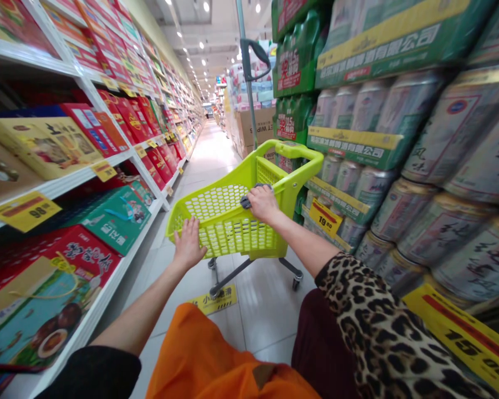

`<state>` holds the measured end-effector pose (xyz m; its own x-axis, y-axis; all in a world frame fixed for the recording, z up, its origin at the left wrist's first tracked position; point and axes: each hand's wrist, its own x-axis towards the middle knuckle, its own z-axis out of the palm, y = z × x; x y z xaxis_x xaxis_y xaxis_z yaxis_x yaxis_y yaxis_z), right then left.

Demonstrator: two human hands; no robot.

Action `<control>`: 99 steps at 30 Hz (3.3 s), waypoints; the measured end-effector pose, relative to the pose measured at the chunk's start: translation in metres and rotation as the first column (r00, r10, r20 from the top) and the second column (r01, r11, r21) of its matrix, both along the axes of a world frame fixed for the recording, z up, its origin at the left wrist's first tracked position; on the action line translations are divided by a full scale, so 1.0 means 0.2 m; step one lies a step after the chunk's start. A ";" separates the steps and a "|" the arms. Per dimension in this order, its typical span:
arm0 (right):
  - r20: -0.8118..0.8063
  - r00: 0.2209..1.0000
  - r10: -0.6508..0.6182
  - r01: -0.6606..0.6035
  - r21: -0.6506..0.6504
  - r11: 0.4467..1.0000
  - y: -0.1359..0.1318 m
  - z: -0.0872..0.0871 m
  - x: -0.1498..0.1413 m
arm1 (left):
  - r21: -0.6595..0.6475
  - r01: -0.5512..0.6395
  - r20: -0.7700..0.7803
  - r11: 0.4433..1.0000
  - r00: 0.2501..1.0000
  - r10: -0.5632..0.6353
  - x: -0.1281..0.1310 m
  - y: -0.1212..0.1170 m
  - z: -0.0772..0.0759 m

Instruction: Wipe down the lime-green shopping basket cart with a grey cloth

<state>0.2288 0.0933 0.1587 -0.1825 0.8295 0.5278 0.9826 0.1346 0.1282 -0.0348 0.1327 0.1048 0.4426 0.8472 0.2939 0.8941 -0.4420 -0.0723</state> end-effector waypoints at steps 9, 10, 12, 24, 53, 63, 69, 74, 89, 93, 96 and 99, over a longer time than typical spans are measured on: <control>0.053 0.982 0.184 -0.184 -0.002 0.983 0.05 -0.12 -0.21 | -0.056 -0.022 -0.009 0.998 1.000 0.022 -0.02 -0.01 0.03; 0.053 0.984 0.168 -0.169 0.016 0.986 0.03 -0.11 -0.13 | -0.055 -0.038 0.001 0.998 0.999 0.038 -0.02 -0.01 0.03; 0.036 0.993 0.110 -0.112 0.063 0.992 -0.01 -0.08 0.02 | -0.047 -0.059 0.015 0.997 0.998 0.059 -0.04 -0.02 0.02; 0.023 0.984 0.178 -0.179 0.104 0.978 0.14 -0.22 -0.44 | -0.033 -0.071 -0.025 0.997 0.997 0.070 -0.05 -0.05 0.03; 0.098 0.985 0.140 -0.153 0.132 0.979 0.05 -0.18 -0.04 | -0.048 -0.074 -0.024 0.996 0.997 0.073 -0.05 -0.05 0.01; 0.029 0.972 0.234 -0.236 0.060 0.970 0.16 -0.26 -0.57 | -0.061 -0.049 0.002 0.997 0.999 0.049 -0.07 -0.07 0.01; 0.044 0.943 0.330 -0.332 0.072 0.941 0.17 -0.29 -0.57 | -0.110 -0.243 0.041 0.964 0.968 0.248 -0.18 -0.04 -0.03; 0.023 0.964 0.266 -0.267 0.093 0.959 0.13 -0.27 -0.33 | -0.116 -0.204 0.051 0.972 0.976 0.211 -0.18 -0.05 -0.04; 0.154 0.836 0.527 -0.541 0.063 0.839 0.31 -0.30 -0.87 | -0.237 -0.261 0.120 0.936 0.948 0.295 -0.40 -0.04 -0.10; 0.158 0.871 0.465 -0.478 0.061 0.876 0.26 -0.26 -0.57 | -0.109 -0.284 0.158 0.953 0.941 0.299 -0.37 -0.03 -0.08; 0.149 0.905 0.398 -0.412 0.082 0.907 0.21 -0.22 -0.31 | -0.050 -0.205 0.154 0.977 0.965 0.211 -0.30 -0.02 -0.05; 0.106 0.929 0.354 -0.363 0.086 0.928 0.16 -0.18 -0.15 | -0.102 -0.164 0.132 0.981 0.975 0.177 -0.22 -0.03 -0.03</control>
<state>0.1991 0.1252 0.1223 -0.5066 0.6425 0.5750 0.8555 0.4573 0.2428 -0.0785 0.1266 0.0981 0.2492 0.9324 0.2618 0.9553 -0.2810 0.0916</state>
